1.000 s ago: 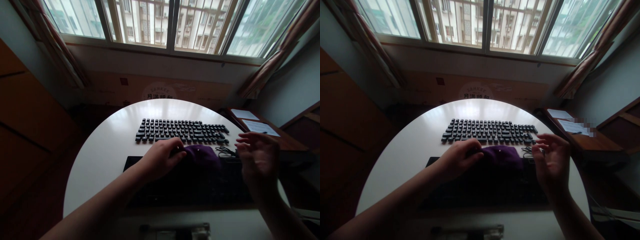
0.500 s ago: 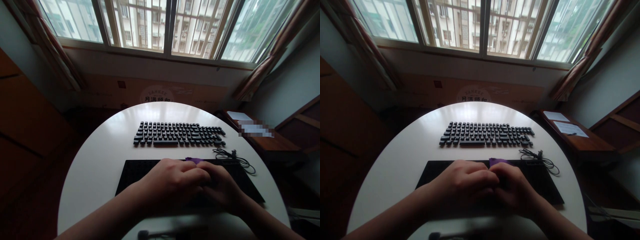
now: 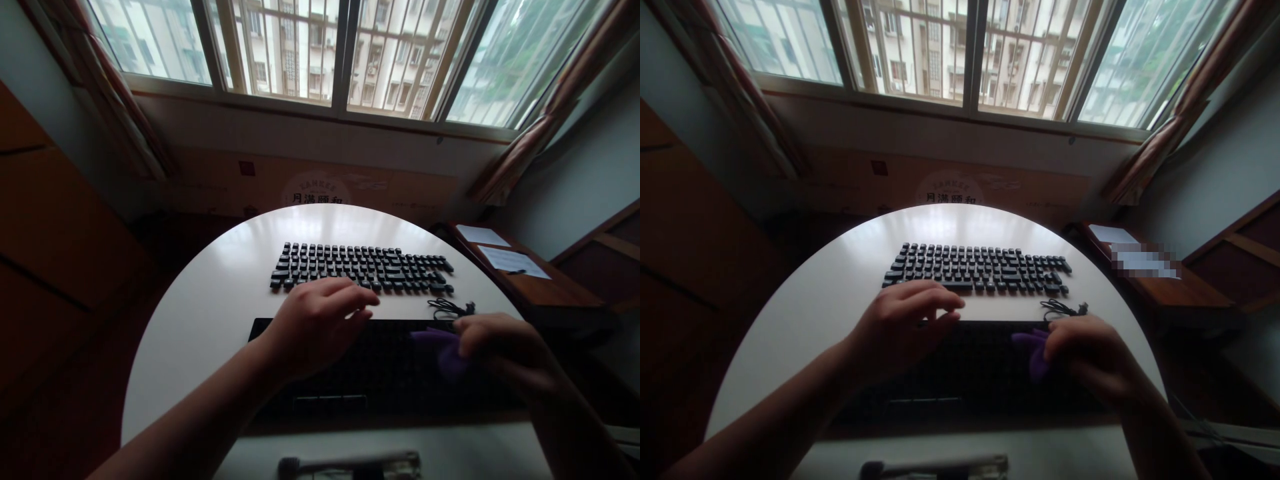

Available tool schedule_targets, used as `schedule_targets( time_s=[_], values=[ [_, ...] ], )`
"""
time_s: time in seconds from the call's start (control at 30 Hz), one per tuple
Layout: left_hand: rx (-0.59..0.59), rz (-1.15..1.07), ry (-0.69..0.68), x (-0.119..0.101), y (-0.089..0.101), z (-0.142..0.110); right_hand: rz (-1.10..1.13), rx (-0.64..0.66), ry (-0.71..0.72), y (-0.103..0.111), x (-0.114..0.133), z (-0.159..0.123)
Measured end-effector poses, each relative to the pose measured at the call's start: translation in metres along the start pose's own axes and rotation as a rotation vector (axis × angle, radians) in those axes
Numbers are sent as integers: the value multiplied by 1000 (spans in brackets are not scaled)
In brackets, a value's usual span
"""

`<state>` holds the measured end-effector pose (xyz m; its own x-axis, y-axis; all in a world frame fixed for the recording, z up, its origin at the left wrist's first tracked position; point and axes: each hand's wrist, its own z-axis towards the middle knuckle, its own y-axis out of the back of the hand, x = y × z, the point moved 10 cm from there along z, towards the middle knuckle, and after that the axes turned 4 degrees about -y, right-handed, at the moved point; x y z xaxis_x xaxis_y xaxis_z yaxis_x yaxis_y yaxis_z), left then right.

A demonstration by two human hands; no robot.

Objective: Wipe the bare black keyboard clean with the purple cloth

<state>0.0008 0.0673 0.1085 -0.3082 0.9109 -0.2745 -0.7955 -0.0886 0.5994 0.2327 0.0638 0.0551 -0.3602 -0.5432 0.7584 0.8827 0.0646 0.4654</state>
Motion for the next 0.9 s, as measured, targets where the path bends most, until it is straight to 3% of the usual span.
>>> schedule_targets(
  time_s=[0.13, 0.27, 0.47, 0.6, 0.77, 0.9],
  values=[
    [30, 53, 115, 24, 2, -2, 212, 11, -40, 6, -7, 3],
    [117, 38, 109, 20, -14, -4, 250, 45, -90, -11, -10, 8],
    [443, -4, 70, 3, -54, -12, 95, 152, -184, -45, -17, 9],
    [604, 32, 142, 11, -63, -20, 45, 206, -281, -52, -27, 5],
    [667, 149, 270, 37, -57, -26, 88, -63, -454, -19, -47, 8],
    [683, 153, 298, 47, -57, -30, 240, -518, -585, 37, -72, -10]
  ],
)
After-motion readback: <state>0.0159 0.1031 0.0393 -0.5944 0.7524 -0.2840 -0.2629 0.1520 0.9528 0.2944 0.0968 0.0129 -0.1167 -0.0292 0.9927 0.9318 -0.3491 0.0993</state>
